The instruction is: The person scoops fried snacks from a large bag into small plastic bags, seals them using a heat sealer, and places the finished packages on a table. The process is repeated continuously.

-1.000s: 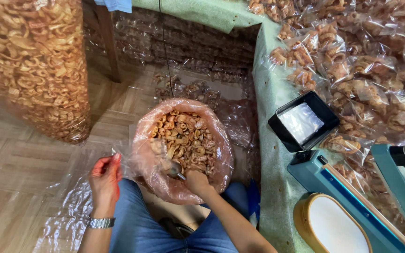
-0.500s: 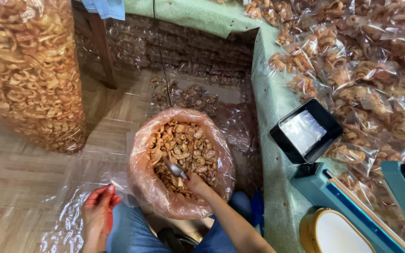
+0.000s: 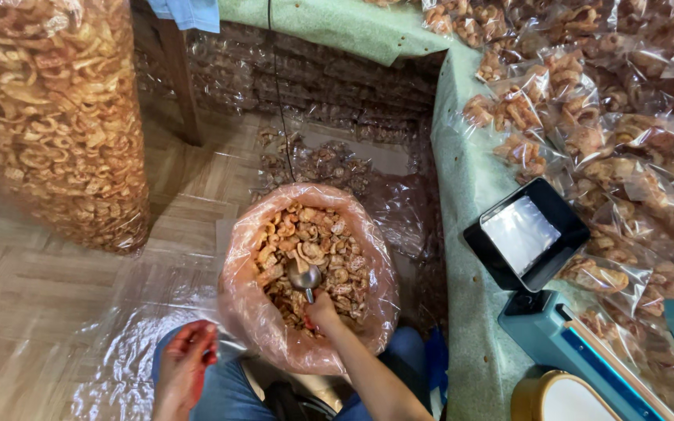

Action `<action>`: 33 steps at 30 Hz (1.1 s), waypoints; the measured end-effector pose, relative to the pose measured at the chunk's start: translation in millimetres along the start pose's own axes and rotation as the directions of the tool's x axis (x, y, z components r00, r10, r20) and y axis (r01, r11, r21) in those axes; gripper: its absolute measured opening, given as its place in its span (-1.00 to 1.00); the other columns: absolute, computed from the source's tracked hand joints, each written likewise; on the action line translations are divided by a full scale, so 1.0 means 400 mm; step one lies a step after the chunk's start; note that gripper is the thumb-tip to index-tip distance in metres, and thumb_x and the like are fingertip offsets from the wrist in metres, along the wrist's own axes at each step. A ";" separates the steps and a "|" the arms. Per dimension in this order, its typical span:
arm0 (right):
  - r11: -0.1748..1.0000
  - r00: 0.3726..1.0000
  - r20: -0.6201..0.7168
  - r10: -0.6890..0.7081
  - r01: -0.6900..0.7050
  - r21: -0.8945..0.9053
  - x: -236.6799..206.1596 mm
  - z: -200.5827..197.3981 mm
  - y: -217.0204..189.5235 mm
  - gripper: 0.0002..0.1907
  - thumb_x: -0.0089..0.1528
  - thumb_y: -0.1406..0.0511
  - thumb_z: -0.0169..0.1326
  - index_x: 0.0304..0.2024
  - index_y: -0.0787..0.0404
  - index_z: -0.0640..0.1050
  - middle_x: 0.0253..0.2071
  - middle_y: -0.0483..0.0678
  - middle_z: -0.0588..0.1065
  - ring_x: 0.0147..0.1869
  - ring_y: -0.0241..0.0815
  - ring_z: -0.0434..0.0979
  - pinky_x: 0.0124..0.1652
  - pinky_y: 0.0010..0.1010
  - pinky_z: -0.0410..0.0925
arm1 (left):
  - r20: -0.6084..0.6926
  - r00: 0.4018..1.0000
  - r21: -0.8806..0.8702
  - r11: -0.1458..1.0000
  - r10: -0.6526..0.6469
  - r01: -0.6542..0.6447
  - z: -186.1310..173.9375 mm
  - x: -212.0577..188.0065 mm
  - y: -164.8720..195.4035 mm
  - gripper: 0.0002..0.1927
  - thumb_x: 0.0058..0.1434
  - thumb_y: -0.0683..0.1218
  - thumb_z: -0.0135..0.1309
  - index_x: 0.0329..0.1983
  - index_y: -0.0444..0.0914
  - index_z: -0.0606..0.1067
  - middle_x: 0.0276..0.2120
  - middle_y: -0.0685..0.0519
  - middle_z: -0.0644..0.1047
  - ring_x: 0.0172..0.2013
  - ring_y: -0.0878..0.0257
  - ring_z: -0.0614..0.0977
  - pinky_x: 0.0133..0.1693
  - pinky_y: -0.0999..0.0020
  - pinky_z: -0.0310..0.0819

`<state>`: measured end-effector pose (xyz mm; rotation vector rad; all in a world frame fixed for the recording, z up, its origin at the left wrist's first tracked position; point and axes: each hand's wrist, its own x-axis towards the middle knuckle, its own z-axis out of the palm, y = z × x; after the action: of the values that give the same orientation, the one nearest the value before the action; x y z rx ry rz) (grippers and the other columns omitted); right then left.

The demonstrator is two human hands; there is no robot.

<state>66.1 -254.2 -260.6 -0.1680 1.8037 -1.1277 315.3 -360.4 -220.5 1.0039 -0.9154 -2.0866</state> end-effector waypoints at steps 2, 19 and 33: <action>0.995 1.000 0.000 0.004 -0.004 0.095 0.008 0.013 -0.012 -0.81 0.22 0.39 0.00 -0.11 0.27 0.41 -0.60 -0.08 0.35 -0.67 -0.28 0.24 -0.70 -0.39 0.16 | 0.031 1.000 0.096 0.995 0.002 -0.005 0.025 -0.003 -0.020 -0.85 0.22 -0.17 0.05 -0.19 -0.35 0.46 -0.41 0.05 0.55 -0.50 0.36 0.46 -0.50 0.48 0.34; 0.826 0.921 -0.385 -0.060 0.263 0.498 0.022 0.016 -0.032 -0.88 0.31 0.25 -0.11 -0.26 0.15 0.31 -0.62 -0.15 0.26 -0.66 -0.32 0.19 -0.68 -0.44 0.12 | -0.066 0.989 0.290 0.951 0.132 -0.108 0.053 -0.012 -0.035 -0.81 0.18 -0.20 0.04 -0.15 -0.32 0.52 -0.48 0.11 0.49 -0.55 0.44 0.41 -0.53 0.54 0.31; 0.517 0.997 0.064 0.031 -0.070 0.853 -0.056 -0.019 -0.011 -0.77 0.33 0.15 -0.18 -0.29 0.14 0.37 -0.52 -0.13 0.25 -0.54 -0.25 0.21 -0.56 -0.41 0.16 | 0.000 0.983 0.359 0.917 0.184 -0.171 0.101 -0.004 -0.060 -0.85 0.19 -0.24 0.02 -0.18 -0.31 0.54 -0.57 0.19 0.43 -0.63 0.44 0.36 -0.59 0.54 0.26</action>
<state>70.5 -239.5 -241.9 0.4608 0.9990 -1.8290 276.8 -333.2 -220.2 1.0871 -1.3510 -1.7815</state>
